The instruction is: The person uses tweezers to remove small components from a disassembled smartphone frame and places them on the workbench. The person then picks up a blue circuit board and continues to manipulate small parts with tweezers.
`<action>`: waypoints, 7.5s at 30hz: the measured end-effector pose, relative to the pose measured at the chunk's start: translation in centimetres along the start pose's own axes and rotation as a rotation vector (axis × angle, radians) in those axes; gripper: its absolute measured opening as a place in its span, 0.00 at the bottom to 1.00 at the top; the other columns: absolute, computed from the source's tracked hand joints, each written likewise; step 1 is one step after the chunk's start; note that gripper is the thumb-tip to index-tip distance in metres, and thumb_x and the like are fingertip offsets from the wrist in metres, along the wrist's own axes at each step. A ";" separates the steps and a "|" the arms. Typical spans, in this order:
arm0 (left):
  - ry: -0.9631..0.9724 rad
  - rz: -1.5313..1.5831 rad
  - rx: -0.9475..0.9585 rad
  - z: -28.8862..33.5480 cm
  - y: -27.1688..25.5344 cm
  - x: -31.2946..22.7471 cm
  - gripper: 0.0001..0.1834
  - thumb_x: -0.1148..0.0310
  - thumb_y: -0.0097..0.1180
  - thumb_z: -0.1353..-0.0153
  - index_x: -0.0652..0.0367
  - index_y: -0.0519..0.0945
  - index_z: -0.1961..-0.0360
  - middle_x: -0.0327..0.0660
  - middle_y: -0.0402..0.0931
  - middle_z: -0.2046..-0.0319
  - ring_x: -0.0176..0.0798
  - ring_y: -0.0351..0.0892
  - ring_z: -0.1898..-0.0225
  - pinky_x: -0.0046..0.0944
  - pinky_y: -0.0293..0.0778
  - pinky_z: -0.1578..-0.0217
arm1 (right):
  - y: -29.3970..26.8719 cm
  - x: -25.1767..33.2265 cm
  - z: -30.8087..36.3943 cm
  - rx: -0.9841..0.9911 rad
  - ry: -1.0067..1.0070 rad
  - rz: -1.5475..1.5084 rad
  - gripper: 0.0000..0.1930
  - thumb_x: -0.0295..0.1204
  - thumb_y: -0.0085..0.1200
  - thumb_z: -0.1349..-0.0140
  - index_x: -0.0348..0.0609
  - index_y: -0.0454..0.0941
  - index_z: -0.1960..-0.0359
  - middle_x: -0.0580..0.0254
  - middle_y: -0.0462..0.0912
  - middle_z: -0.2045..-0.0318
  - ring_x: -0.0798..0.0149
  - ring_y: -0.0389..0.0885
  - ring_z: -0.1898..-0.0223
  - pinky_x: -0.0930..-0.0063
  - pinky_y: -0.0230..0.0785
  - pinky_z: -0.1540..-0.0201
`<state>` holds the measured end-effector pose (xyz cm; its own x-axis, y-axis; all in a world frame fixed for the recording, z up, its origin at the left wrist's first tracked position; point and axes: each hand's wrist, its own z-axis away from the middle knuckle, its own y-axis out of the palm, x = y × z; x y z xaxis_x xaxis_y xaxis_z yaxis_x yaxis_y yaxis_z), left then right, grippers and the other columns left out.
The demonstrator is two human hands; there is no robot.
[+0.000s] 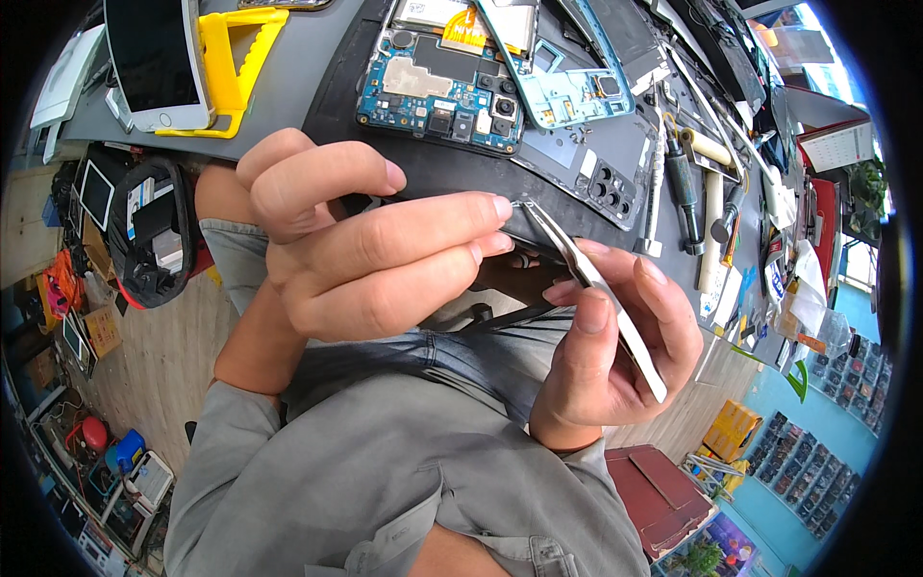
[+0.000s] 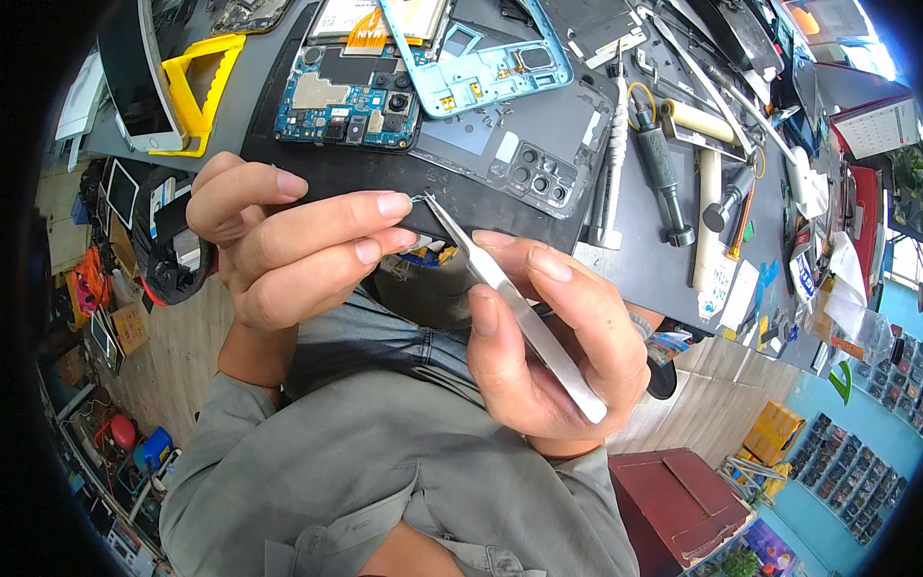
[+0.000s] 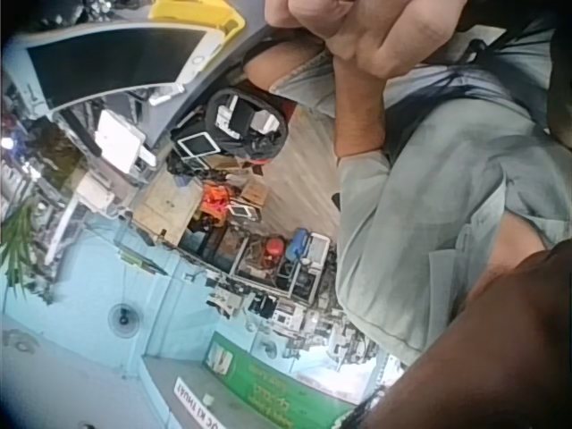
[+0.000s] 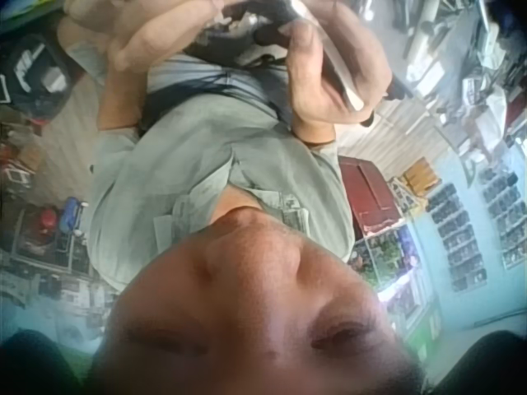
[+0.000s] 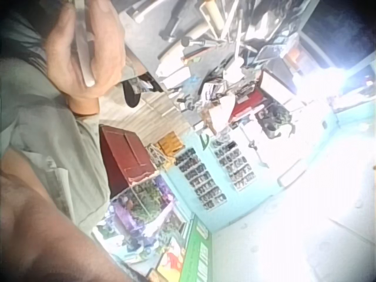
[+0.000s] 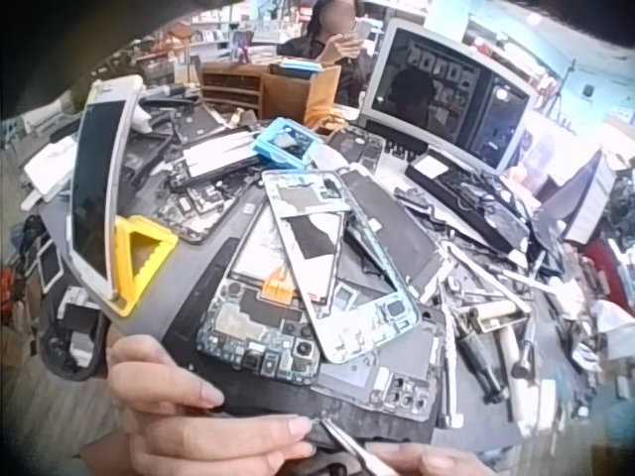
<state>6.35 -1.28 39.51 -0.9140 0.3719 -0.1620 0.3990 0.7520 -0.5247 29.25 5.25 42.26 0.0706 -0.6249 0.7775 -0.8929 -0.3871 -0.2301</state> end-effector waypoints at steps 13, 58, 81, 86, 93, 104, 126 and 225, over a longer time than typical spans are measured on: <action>-0.018 0.003 0.004 -0.1 -0.1 -0.2 0.17 0.56 0.77 0.40 0.36 0.78 0.58 0.14 0.91 0.52 0.36 0.70 0.48 0.38 0.66 0.55 | 0.0 0.0 0.1 -0.016 0.017 -0.011 0.30 0.11 0.65 0.35 0.32 0.68 0.33 0.29 0.88 0.53 0.45 0.94 0.51 0.59 0.88 0.49; 0.069 -0.028 0.028 -0.5 -0.1 -0.1 0.18 0.68 0.77 0.37 0.47 0.77 0.53 0.37 0.94 0.56 0.43 0.75 0.50 0.40 0.69 0.51 | -12.0 -0.8 4.3 -0.802 0.140 0.601 0.15 0.19 0.63 0.26 0.25 0.80 0.42 0.39 0.90 0.55 0.66 0.87 0.68 0.75 0.83 0.63; 0.021 -0.011 -0.005 -0.2 0.1 0.2 0.18 0.58 0.79 0.41 0.37 0.77 0.59 0.15 0.91 0.53 0.37 0.71 0.49 0.38 0.66 0.57 | -1.0 -0.2 0.7 -0.079 -0.011 -0.048 0.27 0.18 0.63 0.30 0.34 0.67 0.32 0.29 0.89 0.58 0.53 0.93 0.64 0.65 0.88 0.61; 0.008 0.000 -0.003 -0.1 0.0 0.1 0.18 0.57 0.78 0.40 0.37 0.77 0.58 0.15 0.91 0.53 0.37 0.71 0.49 0.37 0.66 0.58 | -0.7 -0.2 0.1 -0.009 0.000 -0.002 0.28 0.15 0.65 0.33 0.33 0.68 0.34 0.30 0.90 0.57 0.48 0.95 0.58 0.63 0.88 0.56; 0.025 0.008 0.014 -0.1 -0.1 0.2 0.18 0.58 0.77 0.39 0.38 0.77 0.57 0.15 0.91 0.53 0.36 0.71 0.48 0.36 0.66 0.58 | 1.3 -0.1 0.1 -0.123 -0.015 0.054 0.23 0.22 0.65 0.30 0.32 0.73 0.36 0.31 0.89 0.57 0.55 0.89 0.65 0.70 0.83 0.61; 0.022 0.004 0.021 -0.2 -0.2 0.2 0.18 0.57 0.77 0.39 0.38 0.77 0.57 0.15 0.91 0.53 0.36 0.70 0.49 0.36 0.66 0.58 | 0.0 -0.1 0.1 0.014 -0.012 0.039 0.30 0.10 0.65 0.37 0.29 0.68 0.34 0.30 0.88 0.52 0.44 0.94 0.53 0.61 0.88 0.50; 0.022 -0.001 0.025 -0.2 -0.3 0.2 0.19 0.57 0.78 0.41 0.37 0.77 0.58 0.15 0.91 0.53 0.36 0.70 0.49 0.35 0.66 0.59 | -0.2 -0.1 0.3 -0.046 0.012 0.008 0.29 0.14 0.66 0.34 0.33 0.67 0.33 0.30 0.89 0.55 0.47 0.94 0.57 0.62 0.89 0.55; 0.021 -0.012 0.037 -0.2 -0.4 0.2 0.19 0.56 0.77 0.38 0.37 0.75 0.56 0.14 0.90 0.53 0.37 0.71 0.50 0.36 0.66 0.59 | -0.1 -0.4 0.2 -0.031 0.032 -0.073 0.28 0.12 0.64 0.34 0.32 0.69 0.34 0.29 0.89 0.56 0.52 0.94 0.60 0.63 0.88 0.56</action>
<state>6.03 -1.37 39.86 -0.9166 0.3752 -0.1381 0.3851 0.7356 -0.5574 29.39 5.41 41.85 0.1219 -0.5736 0.8100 -0.8993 -0.4092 -0.1544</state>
